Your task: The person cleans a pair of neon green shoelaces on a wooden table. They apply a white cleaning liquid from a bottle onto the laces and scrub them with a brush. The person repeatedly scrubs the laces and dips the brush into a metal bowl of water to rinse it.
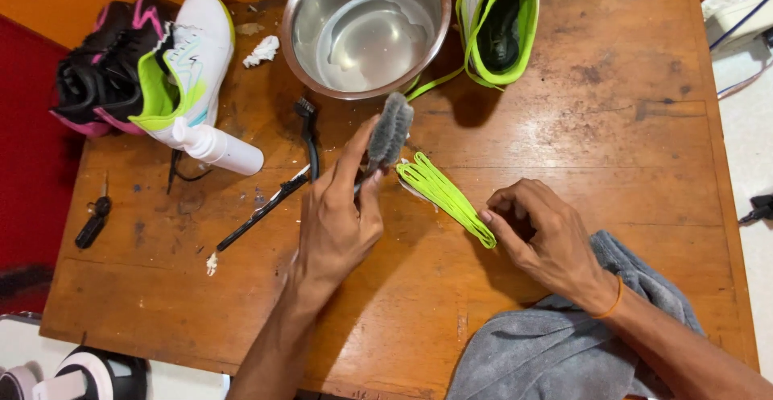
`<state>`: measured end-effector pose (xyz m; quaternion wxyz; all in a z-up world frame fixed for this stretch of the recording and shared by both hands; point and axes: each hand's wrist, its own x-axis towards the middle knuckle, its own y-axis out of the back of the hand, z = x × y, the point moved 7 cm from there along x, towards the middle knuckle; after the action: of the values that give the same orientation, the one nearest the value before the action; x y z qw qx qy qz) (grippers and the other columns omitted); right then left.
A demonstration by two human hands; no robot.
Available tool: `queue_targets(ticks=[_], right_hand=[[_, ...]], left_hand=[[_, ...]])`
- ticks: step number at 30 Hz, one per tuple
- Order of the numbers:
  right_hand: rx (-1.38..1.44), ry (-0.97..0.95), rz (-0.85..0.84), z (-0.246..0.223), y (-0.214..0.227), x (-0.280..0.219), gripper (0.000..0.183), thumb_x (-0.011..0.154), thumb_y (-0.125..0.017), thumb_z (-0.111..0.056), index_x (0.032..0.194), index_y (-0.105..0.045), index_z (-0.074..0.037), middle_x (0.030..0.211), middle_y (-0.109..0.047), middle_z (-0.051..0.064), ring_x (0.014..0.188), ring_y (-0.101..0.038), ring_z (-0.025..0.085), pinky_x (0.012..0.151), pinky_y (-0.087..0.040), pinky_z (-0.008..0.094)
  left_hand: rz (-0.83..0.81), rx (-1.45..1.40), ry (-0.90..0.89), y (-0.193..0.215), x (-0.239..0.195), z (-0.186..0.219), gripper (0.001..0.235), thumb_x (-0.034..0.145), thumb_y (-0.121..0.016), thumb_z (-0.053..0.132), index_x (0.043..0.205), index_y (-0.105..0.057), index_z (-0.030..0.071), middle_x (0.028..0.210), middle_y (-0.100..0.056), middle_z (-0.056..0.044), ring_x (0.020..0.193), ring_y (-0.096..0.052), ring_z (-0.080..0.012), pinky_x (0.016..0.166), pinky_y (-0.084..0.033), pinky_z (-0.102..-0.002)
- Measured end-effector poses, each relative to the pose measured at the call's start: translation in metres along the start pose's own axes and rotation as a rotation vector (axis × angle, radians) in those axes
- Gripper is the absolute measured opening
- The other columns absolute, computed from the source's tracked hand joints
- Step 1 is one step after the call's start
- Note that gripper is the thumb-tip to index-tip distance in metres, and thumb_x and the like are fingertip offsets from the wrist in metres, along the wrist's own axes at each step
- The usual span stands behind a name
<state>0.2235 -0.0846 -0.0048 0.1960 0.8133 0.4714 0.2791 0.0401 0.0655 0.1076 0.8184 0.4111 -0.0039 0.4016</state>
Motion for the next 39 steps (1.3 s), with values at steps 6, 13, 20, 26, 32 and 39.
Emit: queue_targets(ticks=[6,13,20,26,32,39], right_hand=[[-0.089,0.227,0.032,-0.034,0.002,-0.003,0.015,0.093,-0.071,-0.022,0.101,-0.069,-0.009,0.098,-0.067,0.007,0.086,-0.065,0.024,0.07,-0.055,0.035],[-0.09,0.337,-0.026,-0.047,0.001,-0.009,0.019,0.096,-0.068,-0.018,0.107,-0.064,-0.004,0.105,-0.063,0.011,0.087,-0.063,0.026,0.068,-0.051,0.037],[-0.071,0.391,-0.072,-0.053,-0.006,-0.013,0.015,0.096,-0.066,-0.017,0.105,-0.062,-0.005,0.105,-0.063,0.013,0.089,-0.064,0.028,0.071,-0.053,0.039],[-0.016,0.32,-0.115,-0.043,-0.008,-0.012,0.015,0.097,-0.064,-0.021,0.106,-0.063,-0.008,0.106,-0.064,0.011,0.094,-0.065,0.028,0.076,-0.054,0.039],[-0.011,0.331,-0.109,-0.046,-0.008,-0.013,0.016,0.098,-0.063,-0.021,0.106,-0.064,-0.008,0.107,-0.065,0.01,0.097,-0.066,0.026,0.08,-0.054,0.037],[0.024,0.309,-0.123,-0.043,-0.008,-0.013,0.017,0.097,-0.063,-0.021,0.107,-0.064,-0.008,0.106,-0.066,0.009,0.095,-0.066,0.025,0.08,-0.054,0.036]], left_hand=[[-0.124,0.656,0.022,0.0,0.091,-0.009,0.066,0.084,-0.064,-0.009,0.146,-0.057,0.011,0.092,-0.062,-0.022,0.065,-0.066,-0.0399,0.056,-0.058,-0.053],[-0.218,1.012,0.198,-0.045,0.178,-0.118,0.042,0.077,-0.076,-0.001,0.11,-0.076,0.025,0.086,-0.07,-0.012,0.085,-0.071,-0.0406,0.065,-0.058,-0.052],[-0.454,1.073,0.365,-0.064,0.188,-0.142,0.02,0.093,-0.065,0.012,0.111,-0.072,0.016,0.1,-0.072,-0.009,0.098,-0.07,-0.035,0.082,-0.054,-0.049],[-0.421,1.236,0.285,-0.067,0.198,-0.128,0.021,0.095,-0.062,0.009,0.11,-0.074,0.015,0.093,-0.074,-0.003,0.087,-0.073,-0.0261,0.064,-0.059,-0.041],[-0.515,1.318,0.365,-0.076,0.195,-0.139,0.016,0.104,-0.061,0.025,0.109,-0.071,0.014,0.075,-0.065,0.002,0.07,-0.062,-0.016,0.062,-0.052,-0.034],[-0.467,1.046,0.407,-0.075,0.2,-0.144,0.025,0.097,-0.066,0.011,0.121,-0.063,0.012,0.098,-0.066,-0.007,0.09,-0.065,-0.0252,0.076,-0.059,-0.043]])
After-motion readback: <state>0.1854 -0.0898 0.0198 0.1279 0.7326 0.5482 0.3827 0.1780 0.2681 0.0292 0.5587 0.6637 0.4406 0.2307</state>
